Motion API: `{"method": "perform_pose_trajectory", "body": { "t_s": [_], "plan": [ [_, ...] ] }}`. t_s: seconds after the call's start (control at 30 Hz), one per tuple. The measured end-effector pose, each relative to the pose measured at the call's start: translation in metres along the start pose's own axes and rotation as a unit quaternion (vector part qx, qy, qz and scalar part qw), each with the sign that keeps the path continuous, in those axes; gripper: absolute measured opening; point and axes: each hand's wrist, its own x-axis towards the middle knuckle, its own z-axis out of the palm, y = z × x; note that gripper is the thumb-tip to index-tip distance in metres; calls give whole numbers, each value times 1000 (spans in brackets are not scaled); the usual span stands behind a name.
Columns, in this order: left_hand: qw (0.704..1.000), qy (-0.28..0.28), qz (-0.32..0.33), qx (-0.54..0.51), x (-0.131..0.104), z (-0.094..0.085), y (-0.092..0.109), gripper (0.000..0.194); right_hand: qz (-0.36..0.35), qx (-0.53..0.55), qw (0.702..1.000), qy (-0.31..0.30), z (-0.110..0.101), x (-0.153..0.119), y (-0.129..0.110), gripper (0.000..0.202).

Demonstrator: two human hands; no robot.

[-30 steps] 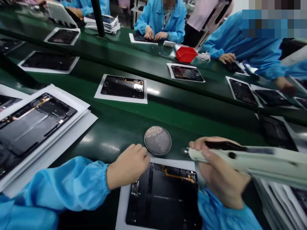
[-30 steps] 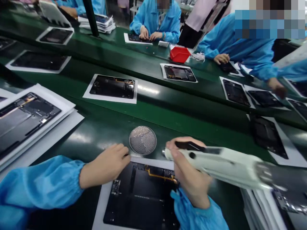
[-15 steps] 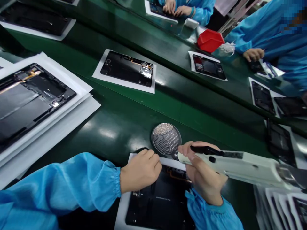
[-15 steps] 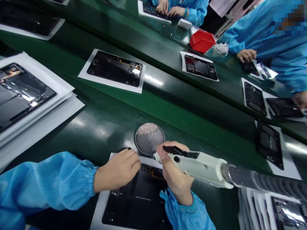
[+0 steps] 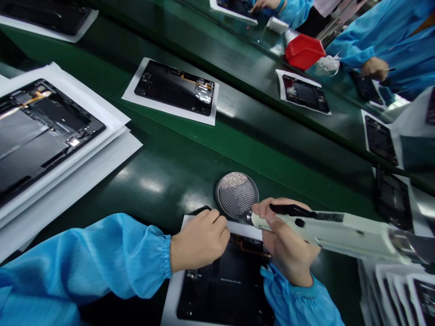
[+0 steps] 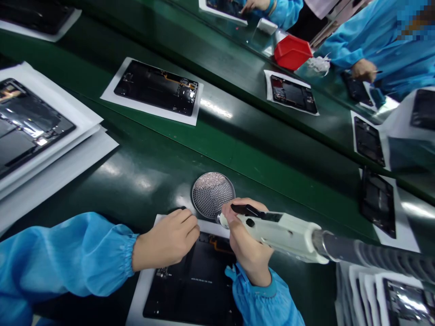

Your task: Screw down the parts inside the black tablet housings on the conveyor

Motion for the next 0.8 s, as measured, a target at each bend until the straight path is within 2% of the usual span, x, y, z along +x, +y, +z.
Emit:
{"method": "perform_pose_trajectory", "body": {
  "t_s": [0.23,0.4,0.5,0.67,0.8],
  "plan": [
    [1000,-7,2,-6,-1,1,-2,4,-12,6,1000,1,1,3,0,21],
    [1000,-9,6,-13,2,2,-3,5,-59,59,996,-28,-14,-6,-29,26],
    [999,-8,29,-38,8,5,-3,11,-55,59,996,-36,-21,-18,-40,28],
    [999,-6,44,-32,17,7,0,11,-59,38,995,-64,-18,-32,-29,25],
    [999,3,48,-9,20,9,2,14,-62,39,996,-58,-15,-32,-21,26]
  ]
}}
